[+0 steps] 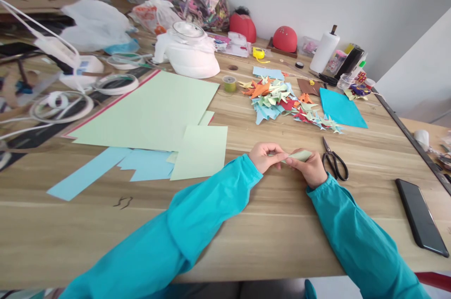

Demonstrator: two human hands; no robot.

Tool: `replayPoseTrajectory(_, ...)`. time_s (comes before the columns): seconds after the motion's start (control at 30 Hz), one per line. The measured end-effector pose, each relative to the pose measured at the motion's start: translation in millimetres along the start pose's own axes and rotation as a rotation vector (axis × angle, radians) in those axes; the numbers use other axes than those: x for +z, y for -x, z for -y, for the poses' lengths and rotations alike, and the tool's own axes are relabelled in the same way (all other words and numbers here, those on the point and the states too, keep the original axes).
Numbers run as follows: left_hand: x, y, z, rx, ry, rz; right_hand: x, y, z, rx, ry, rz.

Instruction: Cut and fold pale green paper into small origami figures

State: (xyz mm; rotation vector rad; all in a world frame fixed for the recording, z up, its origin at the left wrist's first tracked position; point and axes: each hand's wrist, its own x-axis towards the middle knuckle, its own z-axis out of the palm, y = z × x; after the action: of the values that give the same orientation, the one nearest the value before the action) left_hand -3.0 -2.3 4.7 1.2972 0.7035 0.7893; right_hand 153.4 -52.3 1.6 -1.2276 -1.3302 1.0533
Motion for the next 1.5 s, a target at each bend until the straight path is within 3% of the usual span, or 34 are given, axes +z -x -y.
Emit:
replayPoseTrajectory(0.17,-1.5,0.4,-0.7,-0.010,-0.026,0.025,-0.4,0.5,-0.5,0.005,-0.013,0.021)
replayPoseTrajectory(0.47,1.7,1.1,-3.4,-0.026,0.035,-0.045,-0.6,-1.6,-7.6,0.072,-0.192,-0.116)
replayPoseTrajectory(0.83,-0.1,-0.2,1.5,0.031,-0.021,-0.109,-0.9,-1.2,-3.7,0.003,-0.106,-0.078)
replayPoseTrajectory(1.2,0.0,-0.1,-3.3,-0.061,0.038,-0.081,-0.6,-1.5,-5.3,0.032,-0.190,-0.089)
replayPoseTrajectory(1.5,-0.5,-1.7,-1.1,-0.027,-0.006,-0.080,1.4,-2.1,-3.2,0.107,-0.260,-0.169)
